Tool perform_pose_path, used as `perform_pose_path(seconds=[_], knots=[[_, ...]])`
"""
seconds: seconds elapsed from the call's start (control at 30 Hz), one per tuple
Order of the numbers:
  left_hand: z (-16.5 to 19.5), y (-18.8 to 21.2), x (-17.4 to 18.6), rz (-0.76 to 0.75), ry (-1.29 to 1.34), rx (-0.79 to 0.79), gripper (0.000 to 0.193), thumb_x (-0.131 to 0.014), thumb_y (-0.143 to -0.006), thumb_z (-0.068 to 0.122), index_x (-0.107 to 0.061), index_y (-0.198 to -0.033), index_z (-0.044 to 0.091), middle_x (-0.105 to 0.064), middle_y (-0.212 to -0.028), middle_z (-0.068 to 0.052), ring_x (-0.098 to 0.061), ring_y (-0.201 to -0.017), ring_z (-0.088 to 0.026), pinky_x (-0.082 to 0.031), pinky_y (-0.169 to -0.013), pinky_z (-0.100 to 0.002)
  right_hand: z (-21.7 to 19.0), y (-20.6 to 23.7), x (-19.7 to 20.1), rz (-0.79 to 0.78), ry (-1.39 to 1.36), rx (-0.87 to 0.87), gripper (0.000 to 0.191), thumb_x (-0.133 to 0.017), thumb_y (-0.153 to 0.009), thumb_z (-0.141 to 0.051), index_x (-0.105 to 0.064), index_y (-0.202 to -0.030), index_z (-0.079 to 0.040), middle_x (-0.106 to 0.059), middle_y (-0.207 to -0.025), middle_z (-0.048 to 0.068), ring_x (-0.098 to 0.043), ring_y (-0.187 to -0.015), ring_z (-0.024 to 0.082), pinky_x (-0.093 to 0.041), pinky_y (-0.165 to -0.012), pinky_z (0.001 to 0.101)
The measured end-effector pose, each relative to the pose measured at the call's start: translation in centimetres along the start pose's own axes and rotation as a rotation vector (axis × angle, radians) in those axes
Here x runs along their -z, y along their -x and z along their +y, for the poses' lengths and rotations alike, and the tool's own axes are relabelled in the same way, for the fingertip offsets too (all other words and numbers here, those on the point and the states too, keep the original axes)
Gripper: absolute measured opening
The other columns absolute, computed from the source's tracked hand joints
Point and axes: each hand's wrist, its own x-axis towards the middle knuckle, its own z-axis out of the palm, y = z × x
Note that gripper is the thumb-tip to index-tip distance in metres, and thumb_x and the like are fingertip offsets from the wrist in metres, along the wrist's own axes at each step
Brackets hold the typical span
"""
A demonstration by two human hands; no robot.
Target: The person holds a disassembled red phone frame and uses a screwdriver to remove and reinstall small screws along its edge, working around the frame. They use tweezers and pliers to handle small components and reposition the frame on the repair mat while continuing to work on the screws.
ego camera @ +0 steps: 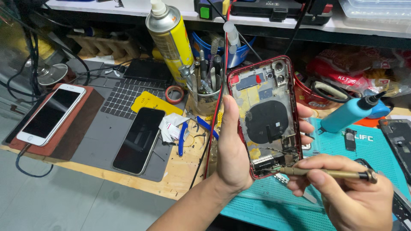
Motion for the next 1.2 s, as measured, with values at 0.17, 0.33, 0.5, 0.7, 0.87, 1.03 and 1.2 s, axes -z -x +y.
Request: perform_pose_path(seconds=[0.17,0.33,0.5,0.7,0.87,1.03,1.2], knots=[[0.04,-0.24,0.16,-0.013,-0.003,-0.012,0.101,-0.018,-0.112,0.08,-0.055,-0.129,-0.012,-0.068,-0.113,-0.021,-0.07,-0.101,-0.023,-0.059,-0.091,-0.036,0.47,-0.45,0.24,-0.008,-0.002,-0.011,0.019,-0.06,-0.099,0.005,-0.067,-0.109,0.018,-0.074,-0.095,0.03,-0.075,-0.081,0.032,-0.062,-0.068,0.0429],[-0.12,-0.4,0.35,-0.002,-0.034,-0.012,0.1,-0.02,-0.115,0.08,-0.055,-0.129,-0.012,-0.068,-0.112,-0.02,-0.069,-0.101,-0.023,-0.059,-0.091,-0.036,0.65,-0.63,0.36,-0.033,-0.047,-0.007,0.02,-0.059,-0.1,0.003,-0.067,-0.111,0.018,-0.073,-0.096,0.029,-0.074,-0.081,0.031,-0.061,-0.068,0.0405],[-0.25,-0.66,0.43,0.006,-0.023,0.001,0.1,-0.019,-0.114,0.08,-0.055,-0.128,-0.012,-0.069,-0.112,-0.02,-0.07,-0.101,-0.024,-0.059,-0.091,-0.036,0.77,-0.54,0.51,0.04,-0.021,-0.062,0.019,-0.059,-0.098,0.003,-0.067,-0.109,0.017,-0.074,-0.094,0.029,-0.074,-0.076,0.03,-0.06,-0.067,0.0379],[-0.25,-0.67,0.36,0.013,-0.044,-0.019,0.1,-0.018,-0.114,0.08,-0.056,-0.128,-0.011,-0.069,-0.112,-0.019,-0.069,-0.101,-0.023,-0.058,-0.093,-0.036,0.47,-0.36,0.48,0.05,0.057,-0.02,0.019,-0.06,-0.101,0.003,-0.068,-0.112,0.015,-0.075,-0.087,0.028,-0.073,-0.071,0.027,-0.056,-0.062,0.0322],[-0.22,-0.63,0.19,0.041,-0.064,-0.013,0.099,-0.019,-0.113,0.08,-0.057,-0.127,-0.011,-0.069,-0.11,-0.019,-0.069,-0.1,-0.023,-0.059,-0.091,-0.035,0.38,-0.49,0.2,0.063,0.031,-0.057,0.019,-0.06,-0.098,0.001,-0.068,-0.109,0.015,-0.075,-0.09,0.028,-0.074,-0.075,0.029,-0.061,-0.067,0.0371],[-0.26,-0.75,0.16,0.033,-0.033,-0.012,0.099,-0.018,-0.113,0.08,-0.057,-0.127,-0.011,-0.069,-0.11,-0.018,-0.07,-0.099,-0.023,-0.059,-0.09,-0.035,0.81,-0.74,0.42,0.033,-0.074,-0.052,0.02,-0.06,-0.101,0.001,-0.068,-0.112,0.015,-0.074,-0.095,0.029,-0.073,-0.078,0.03,-0.06,-0.068,0.0388],[-0.28,-0.8,0.33,0.025,-0.003,-0.006,0.1,-0.018,-0.113,0.08,-0.057,-0.127,-0.011,-0.069,-0.109,-0.018,-0.07,-0.099,-0.023,-0.059,-0.09,-0.036,1.11,-0.85,0.69,0.059,-0.1,-0.109,0.02,-0.059,-0.099,0.002,-0.067,-0.11,0.016,-0.074,-0.094,0.029,-0.072,-0.076,0.031,-0.059,-0.066,0.0385]])
